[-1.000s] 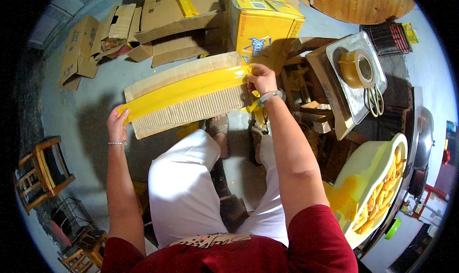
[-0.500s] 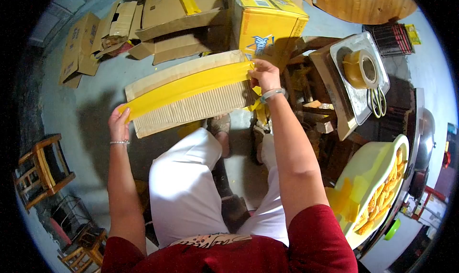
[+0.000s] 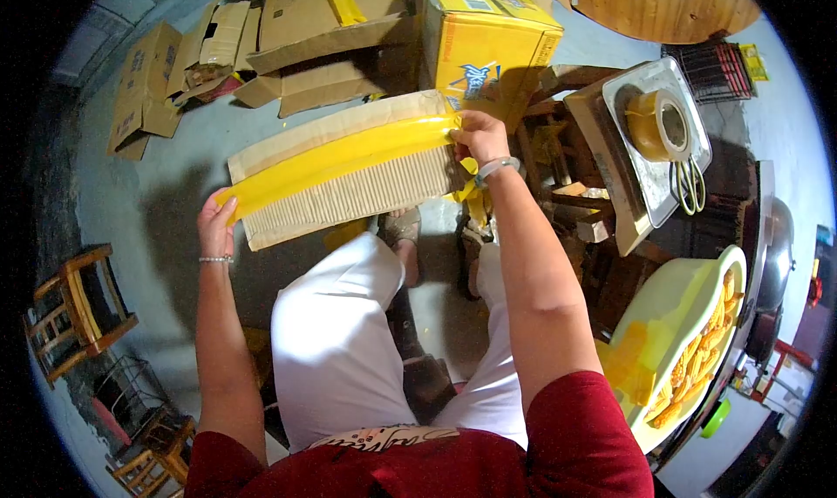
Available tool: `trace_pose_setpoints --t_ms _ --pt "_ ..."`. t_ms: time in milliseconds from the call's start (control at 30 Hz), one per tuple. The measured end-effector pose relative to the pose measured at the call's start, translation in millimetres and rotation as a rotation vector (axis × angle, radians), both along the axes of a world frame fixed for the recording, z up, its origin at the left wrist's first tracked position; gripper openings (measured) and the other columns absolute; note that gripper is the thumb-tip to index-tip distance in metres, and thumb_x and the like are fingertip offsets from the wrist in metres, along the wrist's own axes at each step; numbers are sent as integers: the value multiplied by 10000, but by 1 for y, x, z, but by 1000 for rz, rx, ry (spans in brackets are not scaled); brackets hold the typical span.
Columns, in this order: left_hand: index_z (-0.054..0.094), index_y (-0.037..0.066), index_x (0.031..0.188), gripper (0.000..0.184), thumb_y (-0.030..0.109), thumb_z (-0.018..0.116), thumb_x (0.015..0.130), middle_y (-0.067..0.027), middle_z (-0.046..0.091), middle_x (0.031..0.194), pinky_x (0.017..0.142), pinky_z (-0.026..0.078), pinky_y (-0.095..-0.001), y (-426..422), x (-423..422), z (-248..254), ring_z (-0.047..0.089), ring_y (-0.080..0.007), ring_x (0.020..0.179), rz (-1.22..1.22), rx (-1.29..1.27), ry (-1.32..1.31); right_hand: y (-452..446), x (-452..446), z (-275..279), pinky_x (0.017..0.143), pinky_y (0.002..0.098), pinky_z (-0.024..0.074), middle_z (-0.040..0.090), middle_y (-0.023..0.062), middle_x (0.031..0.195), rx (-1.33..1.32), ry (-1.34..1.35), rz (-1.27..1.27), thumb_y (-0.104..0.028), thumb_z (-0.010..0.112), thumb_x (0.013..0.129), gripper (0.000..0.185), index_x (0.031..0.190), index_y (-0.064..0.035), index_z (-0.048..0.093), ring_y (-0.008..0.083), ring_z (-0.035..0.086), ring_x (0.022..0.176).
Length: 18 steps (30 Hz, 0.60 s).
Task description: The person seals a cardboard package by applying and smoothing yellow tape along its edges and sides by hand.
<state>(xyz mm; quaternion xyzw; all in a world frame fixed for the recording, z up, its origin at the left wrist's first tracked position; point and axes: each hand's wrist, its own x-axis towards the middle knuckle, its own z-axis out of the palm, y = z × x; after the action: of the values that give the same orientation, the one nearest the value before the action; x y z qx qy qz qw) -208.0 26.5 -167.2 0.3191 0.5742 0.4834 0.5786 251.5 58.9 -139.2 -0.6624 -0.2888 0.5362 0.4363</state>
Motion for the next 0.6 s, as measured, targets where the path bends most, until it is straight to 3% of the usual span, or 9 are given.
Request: trace_pose_setpoints --t_ms 133,333,433,533,567,600 --pt "538 -20 1041 239 -18 568 803 -87 609 971 788 461 -270 1 1 3 585 -148 874 -23 2 -16 1 3 -4 397 269 448 584 87 691 -6 -55 46 48 657 703 372 1055 57 539 141 530 474" --pt "533 -20 1052 253 -18 570 802 -91 609 980 779 466 -271 2 -1 0 589 -149 872 -45 3 1 5 4 0 388 263 435 601 111 757 -85 -187 79 -10 698 691 508 1149 30 481 140 548 515" --pt "534 -17 1054 253 -7 572 805 -93 611 980 773 472 -270 3 -2 -3 593 -153 872 -42 6 12 3 7 2 510 295 485 614 149 880 -163 -363 98 -94 754 657 600 1170 17 462 187 592 656" --pt "539 -10 1050 242 10 569 811 -93 614 980 766 481 -272 3 -1 -6 598 -160 876 -30 -2 45 -5 3 -15 698 329 484 601 171 1006 207 -651 40 -156 789 620 629 1140 22 482 246 590 826" --pt "539 -10 1049 242 10 570 810 -93 615 977 764 482 -273 3 -2 -7 598 -160 872 -26 -4 36 -10 4 -15 832 350 434 578 158 1048 162 -725 23 -158 795 606 577 1079 13 511 295 557 936" --pt "539 -10 1048 241 10 571 810 -93 615 974 762 483 -273 3 -2 -6 599 -161 869 -22 -5 28 -12 1 -14 830 353 433 570 152 1045 190 -785 17 -158 796 600 554 1052 4 518 300 551 939"
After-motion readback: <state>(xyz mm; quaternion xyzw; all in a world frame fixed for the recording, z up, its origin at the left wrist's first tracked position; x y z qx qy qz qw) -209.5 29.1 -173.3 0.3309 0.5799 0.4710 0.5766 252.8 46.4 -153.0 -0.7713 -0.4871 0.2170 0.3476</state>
